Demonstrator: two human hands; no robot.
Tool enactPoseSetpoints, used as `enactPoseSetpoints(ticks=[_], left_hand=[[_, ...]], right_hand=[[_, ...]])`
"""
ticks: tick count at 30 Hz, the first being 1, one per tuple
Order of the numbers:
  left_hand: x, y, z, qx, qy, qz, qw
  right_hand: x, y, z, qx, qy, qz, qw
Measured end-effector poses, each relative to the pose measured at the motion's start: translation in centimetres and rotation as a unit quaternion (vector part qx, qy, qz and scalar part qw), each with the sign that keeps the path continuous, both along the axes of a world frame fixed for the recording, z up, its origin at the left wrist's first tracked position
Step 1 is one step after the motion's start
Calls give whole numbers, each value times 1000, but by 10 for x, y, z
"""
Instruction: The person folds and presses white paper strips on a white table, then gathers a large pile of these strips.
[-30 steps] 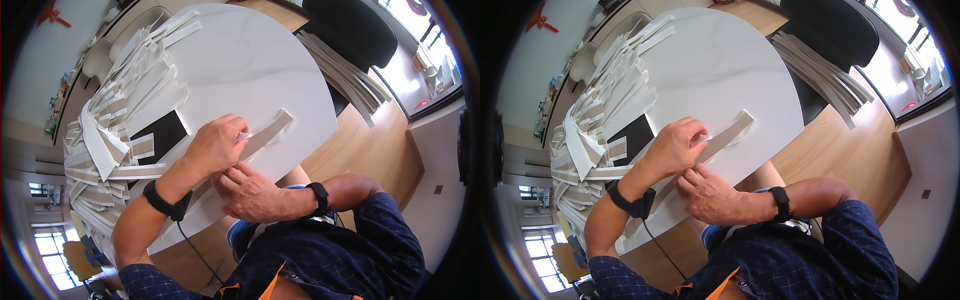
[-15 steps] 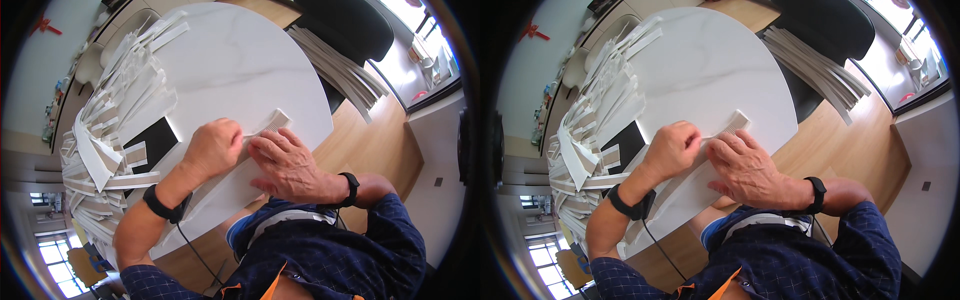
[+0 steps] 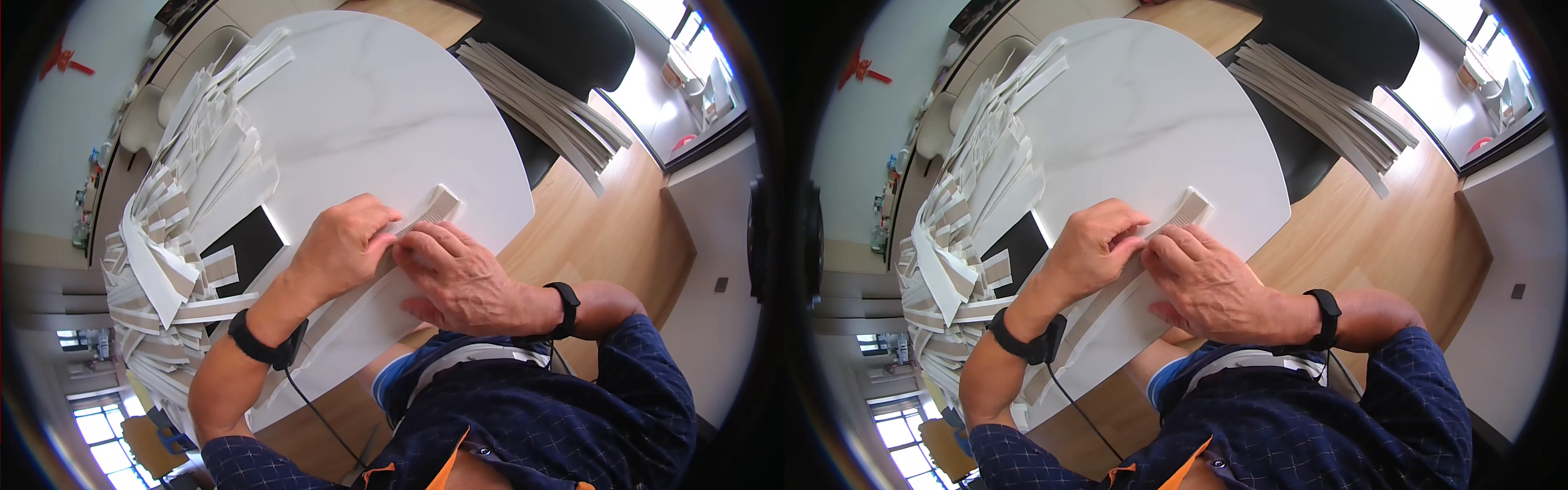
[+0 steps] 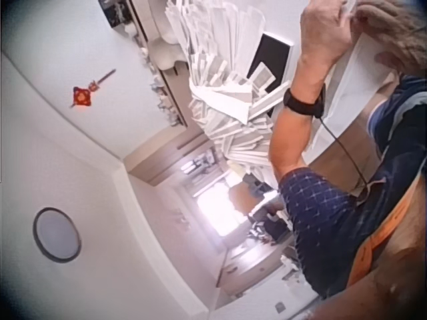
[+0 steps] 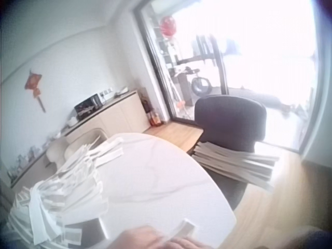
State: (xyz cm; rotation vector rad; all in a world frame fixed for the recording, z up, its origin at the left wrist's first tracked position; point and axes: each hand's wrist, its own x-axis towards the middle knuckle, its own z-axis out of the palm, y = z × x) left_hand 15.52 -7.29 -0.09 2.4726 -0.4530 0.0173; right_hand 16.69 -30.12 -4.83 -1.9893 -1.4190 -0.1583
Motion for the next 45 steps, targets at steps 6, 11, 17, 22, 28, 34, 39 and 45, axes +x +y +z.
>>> enactPoseSetpoints(ticks=[6,11,17,22,28,34,39,45], left_hand=[[-5,-2,-2,70,-24,-13,997],[-4,-8,-7,115,-50,32,992],[6,-13,6,-22,133,134,982],[18,-19,6,31,9,-4,999],[20,-16,1,141,-52,-71,986],[24,-19,-2,173,-83,-71,979],[33,-18,6,-37,185,136,973],[41,-33,4,3,45,43,998]], right_hand=[[1,0,-2,-2,5,7,1000],[3,0,-3,-8,-7,14,1000],[2,-2,-3,-62,35,16,997],[1,-1,-6,-46,18,10,999],[2,-1,-8,-37,20,12,999],[2,-1,-8,-38,24,18,999],[2,-3,-6,-61,19,18,998],[3,-2,-6,-41,1,14,999]])
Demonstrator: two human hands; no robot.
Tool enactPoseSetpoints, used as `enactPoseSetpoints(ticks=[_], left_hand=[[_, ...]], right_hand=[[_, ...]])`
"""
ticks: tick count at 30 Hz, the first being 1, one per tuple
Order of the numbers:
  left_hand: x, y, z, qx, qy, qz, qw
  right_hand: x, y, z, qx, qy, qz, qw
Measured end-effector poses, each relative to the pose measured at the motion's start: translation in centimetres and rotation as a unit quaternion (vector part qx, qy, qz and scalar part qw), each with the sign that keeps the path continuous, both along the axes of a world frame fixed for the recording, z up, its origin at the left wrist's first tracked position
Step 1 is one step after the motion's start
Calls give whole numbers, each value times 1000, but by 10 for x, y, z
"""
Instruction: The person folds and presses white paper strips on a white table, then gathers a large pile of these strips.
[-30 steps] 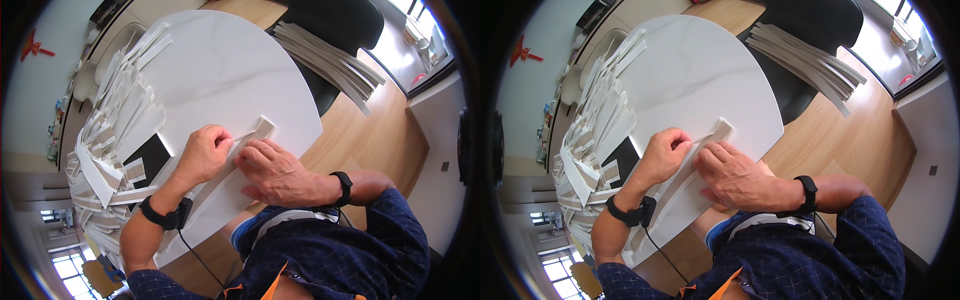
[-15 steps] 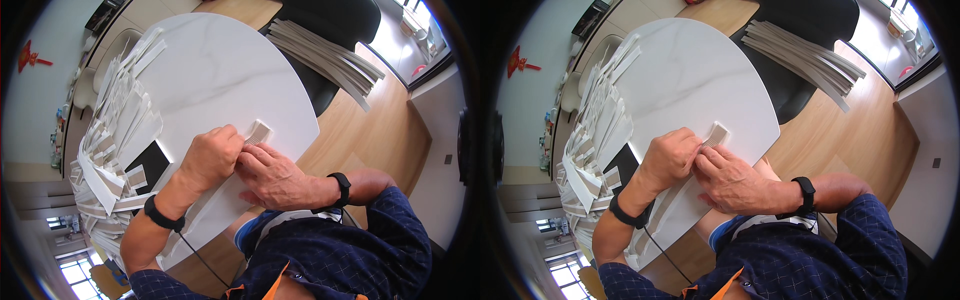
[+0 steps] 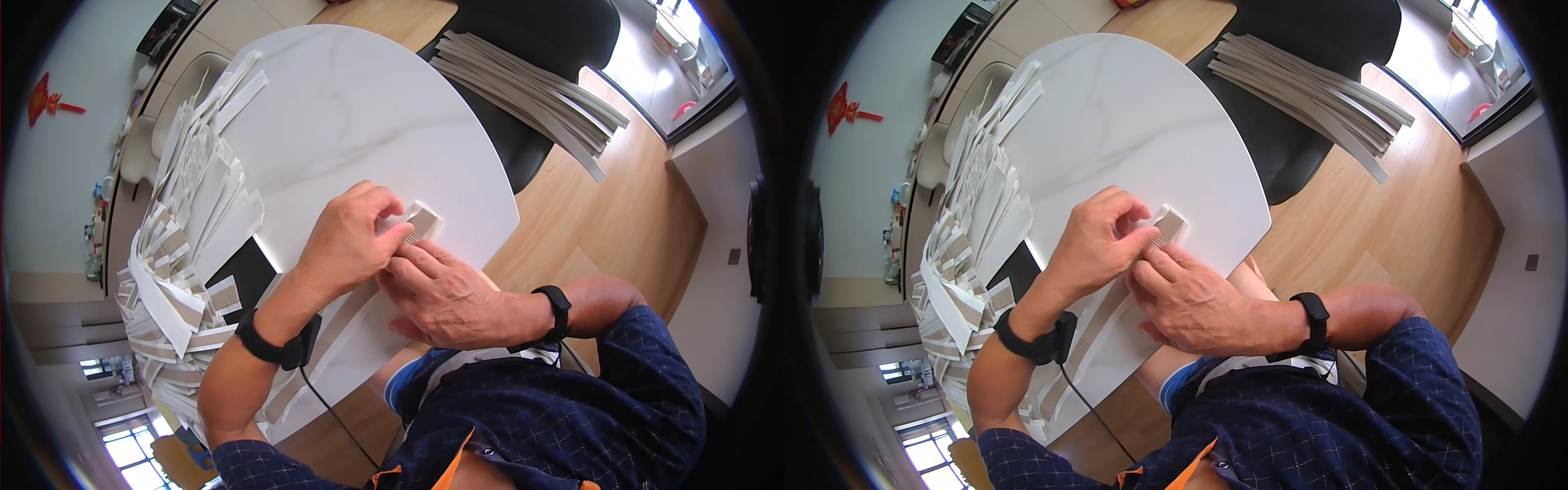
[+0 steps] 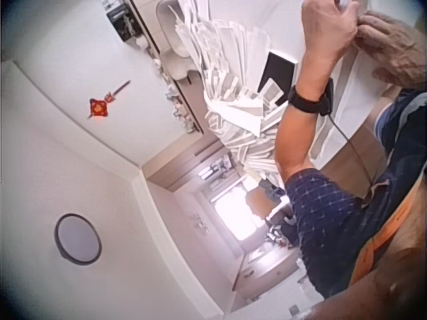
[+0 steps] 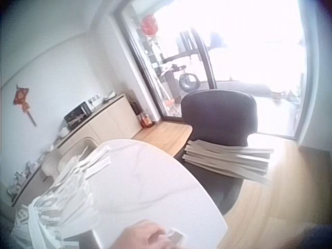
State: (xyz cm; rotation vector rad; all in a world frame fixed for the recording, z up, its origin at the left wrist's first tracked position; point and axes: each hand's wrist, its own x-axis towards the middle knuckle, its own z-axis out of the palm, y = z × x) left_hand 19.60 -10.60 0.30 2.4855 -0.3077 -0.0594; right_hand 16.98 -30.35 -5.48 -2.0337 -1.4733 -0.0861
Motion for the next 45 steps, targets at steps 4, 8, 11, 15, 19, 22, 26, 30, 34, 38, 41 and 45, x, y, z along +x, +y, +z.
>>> enactPoseSetpoints(ticks=[4,8,11,15,19,22,26,30,34,38,41,45], left_hand=[[7,-8,-6,31,-23,-21,999],[17,-3,-5,19,49,53,997],[16,-4,-7,-9,100,102,990],[10,-5,-7,17,35,94,995],[4,1,-2,38,73,73,994],[-7,7,-2,107,50,95,988],[-26,37,7,114,-33,167,979],[-100,93,47,77,126,171,974],[-193,123,67,97,219,268,933],[-256,120,56,62,233,292,925],[-277,111,32,56,153,286,944],[-280,115,11,64,109,304,944]], right_hand=[[2,1,-1,22,-23,-3,999],[3,0,-1,17,-19,5,1000],[2,-1,-1,-28,22,22,999],[0,1,0,-4,21,13,1000],[0,2,1,19,13,-5,1000],[0,1,4,23,16,-2,1000],[0,1,7,11,23,-15,1000],[-1,4,8,1,-2,-17,1000],[-4,5,7,-14,-25,-19,999],[-7,7,5,-11,-57,-27,998],[-9,9,4,0,-77,-19,997],[-11,9,5,-13,-91,-27,995]])
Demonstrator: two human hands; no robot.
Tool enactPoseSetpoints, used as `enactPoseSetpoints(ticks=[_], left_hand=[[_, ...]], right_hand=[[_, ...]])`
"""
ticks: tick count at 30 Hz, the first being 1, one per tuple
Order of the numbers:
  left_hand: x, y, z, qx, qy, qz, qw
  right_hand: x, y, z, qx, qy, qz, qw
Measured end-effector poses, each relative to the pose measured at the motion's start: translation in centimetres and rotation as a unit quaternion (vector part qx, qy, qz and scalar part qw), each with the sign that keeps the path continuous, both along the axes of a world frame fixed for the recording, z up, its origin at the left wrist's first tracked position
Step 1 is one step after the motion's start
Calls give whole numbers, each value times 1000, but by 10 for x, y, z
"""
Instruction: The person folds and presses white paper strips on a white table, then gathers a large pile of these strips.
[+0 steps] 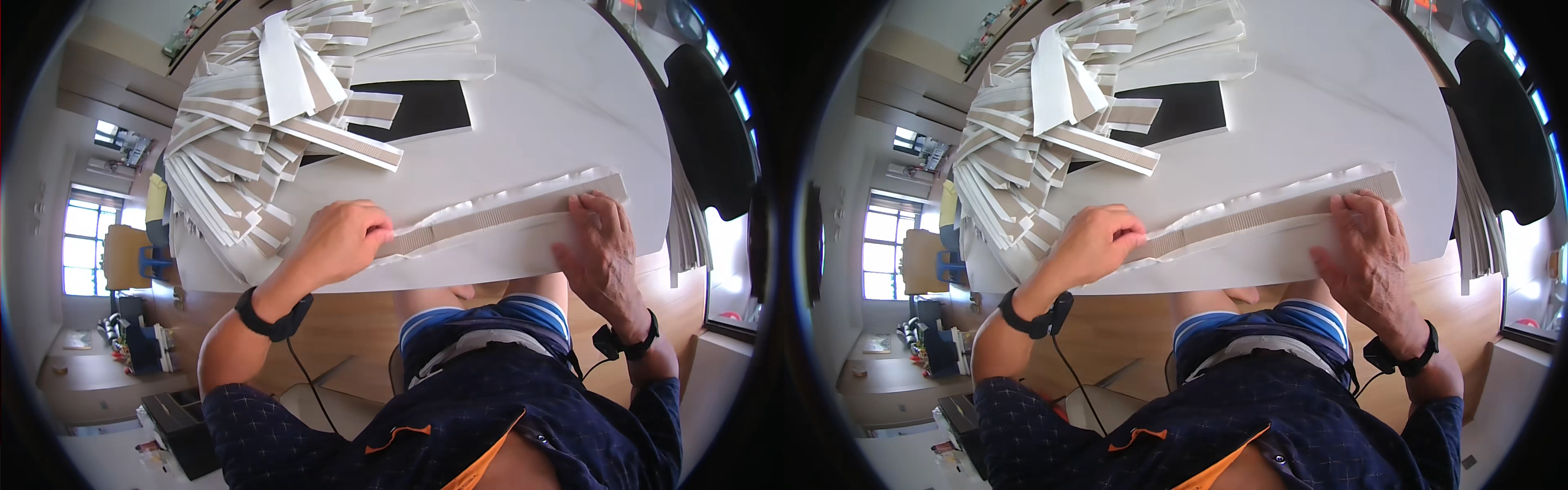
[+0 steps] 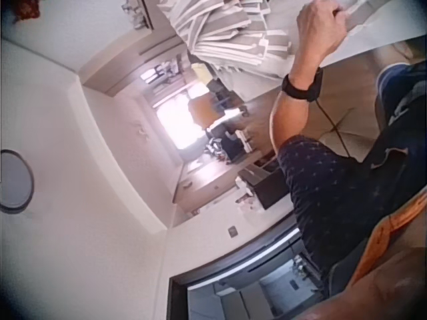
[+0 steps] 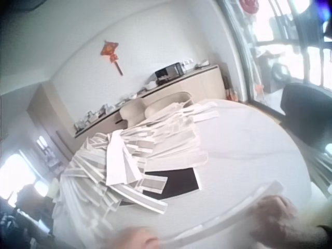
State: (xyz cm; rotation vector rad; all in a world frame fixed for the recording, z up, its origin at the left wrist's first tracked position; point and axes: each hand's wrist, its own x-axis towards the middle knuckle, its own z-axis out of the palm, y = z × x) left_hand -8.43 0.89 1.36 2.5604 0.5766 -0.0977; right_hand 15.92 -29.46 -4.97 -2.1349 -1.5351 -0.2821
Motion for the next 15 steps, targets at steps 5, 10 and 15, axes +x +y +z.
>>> enactPoseSetpoints(ticks=[5,10,15], left_hand=[[4,9,-10,63,-17,33,997],[-36,47,15,-108,54,36,992],[-71,69,8,-146,94,114,978]], right_hand=[[-2,0,4,-17,-8,-2,1000],[-1,1,10,-23,13,-9,1000],[4,1,13,-28,19,17,999]])
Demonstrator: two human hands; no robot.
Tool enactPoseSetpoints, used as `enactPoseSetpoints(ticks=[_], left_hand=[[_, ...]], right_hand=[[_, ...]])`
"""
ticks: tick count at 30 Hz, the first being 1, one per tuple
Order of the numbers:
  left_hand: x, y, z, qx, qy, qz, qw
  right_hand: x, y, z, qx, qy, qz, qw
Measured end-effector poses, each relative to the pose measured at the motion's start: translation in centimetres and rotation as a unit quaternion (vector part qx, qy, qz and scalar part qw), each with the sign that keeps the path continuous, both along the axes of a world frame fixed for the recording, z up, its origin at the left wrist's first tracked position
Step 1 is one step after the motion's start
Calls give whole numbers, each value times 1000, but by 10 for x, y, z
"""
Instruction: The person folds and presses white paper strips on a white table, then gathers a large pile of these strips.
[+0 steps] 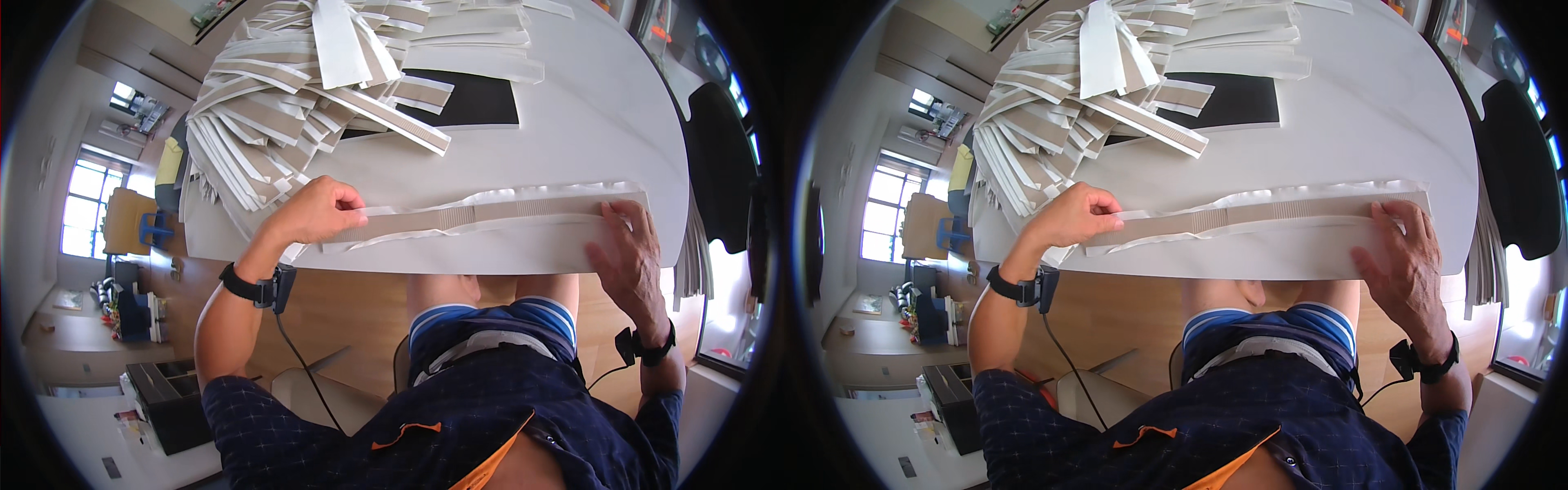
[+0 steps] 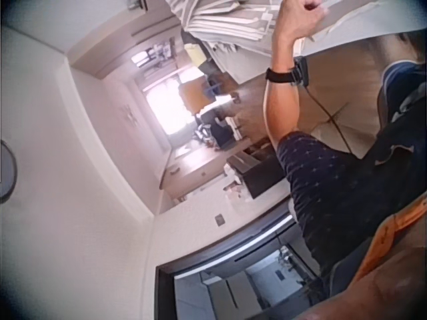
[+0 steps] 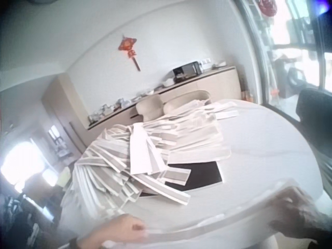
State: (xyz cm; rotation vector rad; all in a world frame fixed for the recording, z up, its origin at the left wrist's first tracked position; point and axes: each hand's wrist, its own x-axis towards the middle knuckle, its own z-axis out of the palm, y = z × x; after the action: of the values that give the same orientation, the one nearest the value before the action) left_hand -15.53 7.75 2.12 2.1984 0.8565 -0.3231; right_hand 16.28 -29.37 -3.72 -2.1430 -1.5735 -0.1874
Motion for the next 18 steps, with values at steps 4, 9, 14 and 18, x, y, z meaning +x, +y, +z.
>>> enactPoseSetpoints(ticks=[4,9,14,18], left_hand=[[-10,3,-11,-69,-23,109,991],[-23,13,-8,-116,-53,144,981],[-26,14,-3,-115,-59,110,985],[-26,-2,3,-46,-95,96,990]], right_hand=[[2,0,0,-7,-14,1,1000],[-1,1,0,-14,-16,-5,1000],[-2,1,-2,-15,-22,-19,999],[-1,-1,-3,-17,-22,-8,1000]])
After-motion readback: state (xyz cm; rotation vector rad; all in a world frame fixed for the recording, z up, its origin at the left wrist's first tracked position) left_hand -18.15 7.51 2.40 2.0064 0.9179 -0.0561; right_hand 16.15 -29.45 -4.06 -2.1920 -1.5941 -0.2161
